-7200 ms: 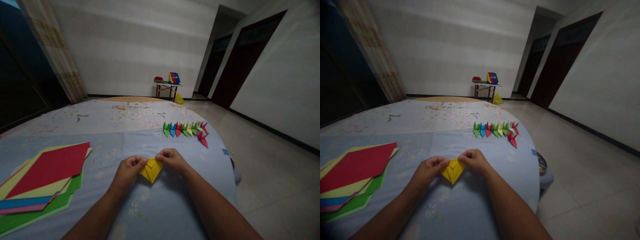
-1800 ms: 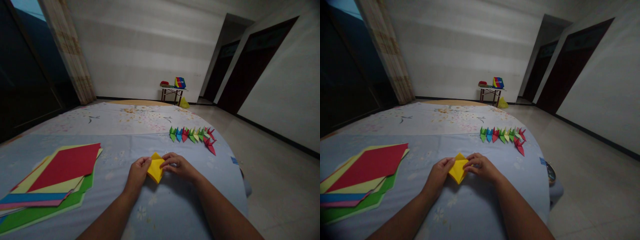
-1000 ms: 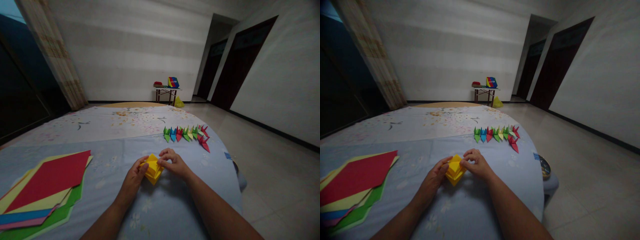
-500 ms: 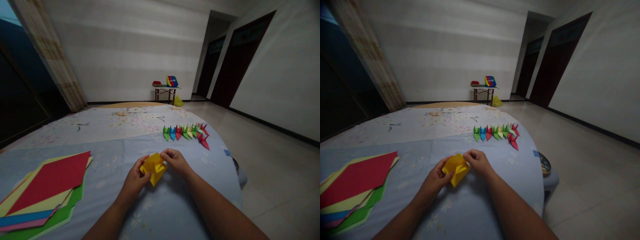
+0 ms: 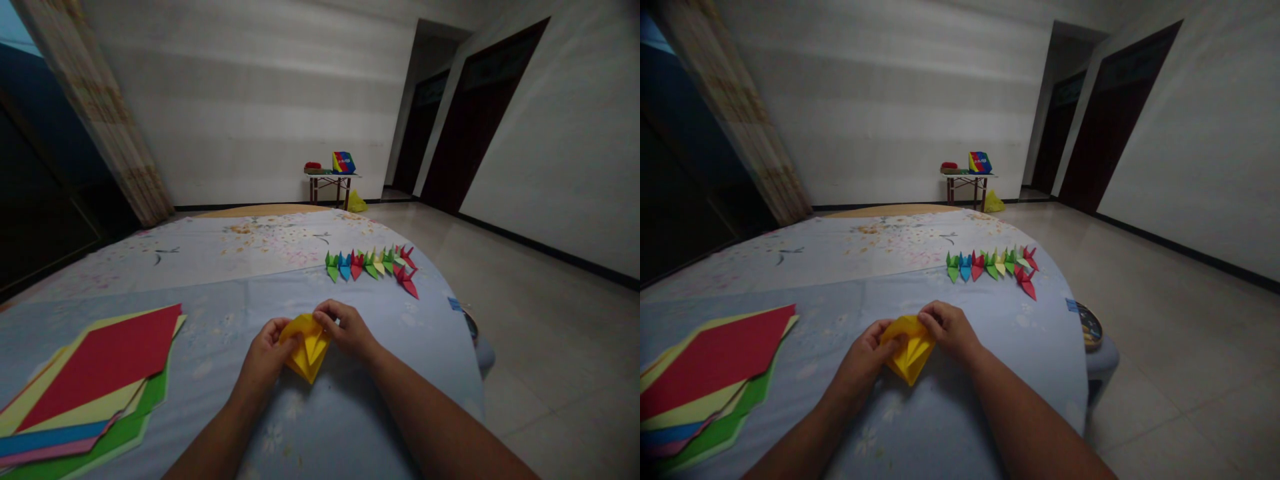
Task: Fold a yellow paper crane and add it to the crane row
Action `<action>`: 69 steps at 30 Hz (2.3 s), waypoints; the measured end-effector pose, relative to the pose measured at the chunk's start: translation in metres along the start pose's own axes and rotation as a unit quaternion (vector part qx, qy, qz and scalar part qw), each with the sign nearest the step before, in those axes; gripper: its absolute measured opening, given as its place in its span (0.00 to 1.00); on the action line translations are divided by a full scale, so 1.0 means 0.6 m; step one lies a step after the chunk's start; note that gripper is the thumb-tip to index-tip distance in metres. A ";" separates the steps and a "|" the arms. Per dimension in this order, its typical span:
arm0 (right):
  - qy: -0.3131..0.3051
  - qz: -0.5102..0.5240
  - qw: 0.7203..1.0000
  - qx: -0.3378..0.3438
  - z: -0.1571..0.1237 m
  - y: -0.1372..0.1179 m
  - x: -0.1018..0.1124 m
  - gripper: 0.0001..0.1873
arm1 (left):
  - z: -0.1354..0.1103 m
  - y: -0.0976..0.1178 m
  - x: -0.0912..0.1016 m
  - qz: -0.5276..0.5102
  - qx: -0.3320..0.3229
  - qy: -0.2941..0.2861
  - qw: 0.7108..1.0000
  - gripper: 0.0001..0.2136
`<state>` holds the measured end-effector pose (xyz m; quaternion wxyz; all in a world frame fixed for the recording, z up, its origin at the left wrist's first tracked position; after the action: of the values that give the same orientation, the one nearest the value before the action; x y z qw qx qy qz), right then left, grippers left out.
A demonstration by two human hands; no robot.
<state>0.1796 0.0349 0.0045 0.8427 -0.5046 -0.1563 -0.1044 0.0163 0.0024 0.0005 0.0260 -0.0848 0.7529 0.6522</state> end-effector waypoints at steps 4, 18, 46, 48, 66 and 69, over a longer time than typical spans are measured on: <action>-0.038 0.010 0.999 -0.006 -0.001 -0.008 0.002 0.11 | 0.001 0.000 0.004 0.002 -0.011 0.010 1.000 0.19; -0.044 0.018 0.991 -0.123 -0.004 0.018 -0.014 0.06 | -0.013 -0.006 -0.002 0.125 -0.108 -0.007 0.986 0.11; -0.128 -0.039 0.991 -0.017 -0.020 -0.006 -0.023 0.09 | 0.007 -0.001 0.011 0.100 -0.028 0.025 0.994 0.20; -0.120 -0.044 0.991 -0.027 -0.018 -0.005 -0.022 0.09 | 0.006 0.002 0.009 0.103 -0.035 0.022 0.994 0.19; -0.122 -0.039 0.992 -0.012 -0.019 -0.011 -0.021 0.09 | 0.001 0.005 0.011 0.090 -0.070 0.054 0.992 0.18; -0.112 -0.032 0.992 -0.048 -0.019 -0.005 -0.022 0.09 | 0.007 0.005 0.011 0.097 -0.072 0.044 0.992 0.18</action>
<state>0.1679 0.0236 -0.0029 0.7911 -0.5473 -0.2606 -0.0817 0.0088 0.0062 0.0017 -0.0768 -0.0417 0.7089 0.6999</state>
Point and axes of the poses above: each hand's wrist, its own z-axis towards the middle knuckle, its own x-axis out of the back of the hand, y = z × x, the point moved 1 cm from there along z, towards the middle knuckle, and after that the axes turned 6 degrees about y, right-handed, at the moved point
